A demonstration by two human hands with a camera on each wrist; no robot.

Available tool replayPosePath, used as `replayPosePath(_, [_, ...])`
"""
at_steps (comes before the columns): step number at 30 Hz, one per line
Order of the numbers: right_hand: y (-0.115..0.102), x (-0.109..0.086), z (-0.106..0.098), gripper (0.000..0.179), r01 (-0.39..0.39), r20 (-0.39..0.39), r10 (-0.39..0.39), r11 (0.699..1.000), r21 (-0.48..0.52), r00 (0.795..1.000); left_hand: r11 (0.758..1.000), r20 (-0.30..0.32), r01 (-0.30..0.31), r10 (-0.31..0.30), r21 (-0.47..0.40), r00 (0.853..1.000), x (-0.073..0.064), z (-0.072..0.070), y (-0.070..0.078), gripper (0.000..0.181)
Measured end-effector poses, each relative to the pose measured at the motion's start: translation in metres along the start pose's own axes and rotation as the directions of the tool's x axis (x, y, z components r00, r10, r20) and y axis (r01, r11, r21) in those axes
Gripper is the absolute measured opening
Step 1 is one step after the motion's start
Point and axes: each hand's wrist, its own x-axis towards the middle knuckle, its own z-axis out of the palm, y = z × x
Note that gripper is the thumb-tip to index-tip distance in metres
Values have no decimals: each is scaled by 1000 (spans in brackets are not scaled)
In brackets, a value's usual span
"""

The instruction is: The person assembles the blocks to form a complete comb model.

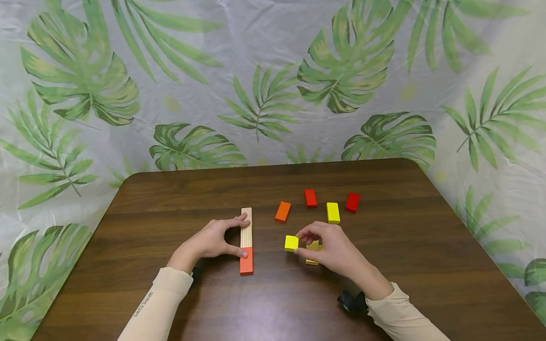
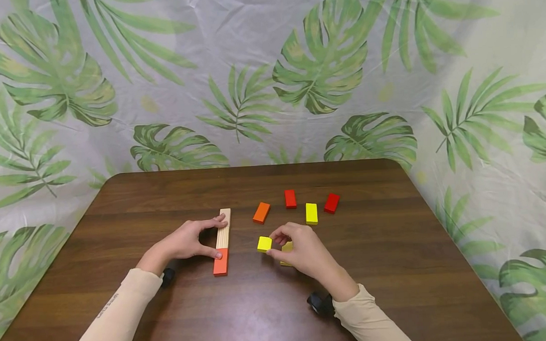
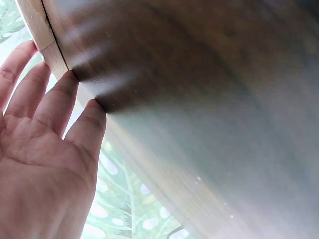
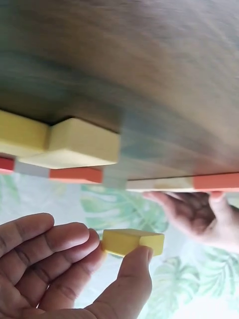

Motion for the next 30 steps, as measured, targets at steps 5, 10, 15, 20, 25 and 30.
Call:
replayPosePath(5, [-8,0,9,24,32,30,-32,999,10,999,1000,-1,1,-1,5,1000,0,0,0,85])
replayPosePath(10, [-18,1,18,24,62,59,-62,998,-3,996,1000,-4,8,-8,8,1000,1,0,0,85])
replayPosePath(15, [-27,2,28,24,75,110,-74,997,-4,991,1000,-5,16,-16,5,1000,1,0,0,85])
replayPosePath(20, [-34,3,39,24,64,155,-65,998,11,986,1000,-8,10,-10,7,1000,2,1,-1,85])
replayPosePath(25, [-42,4,49,21,94,183,-96,995,17,978,1000,-10,13,-13,8,1000,2,1,-2,83])
replayPosePath(30, [-48,6,57,20,119,198,-116,993,-5,973,1000,-11,5,-5,5,1000,1,1,-2,83])
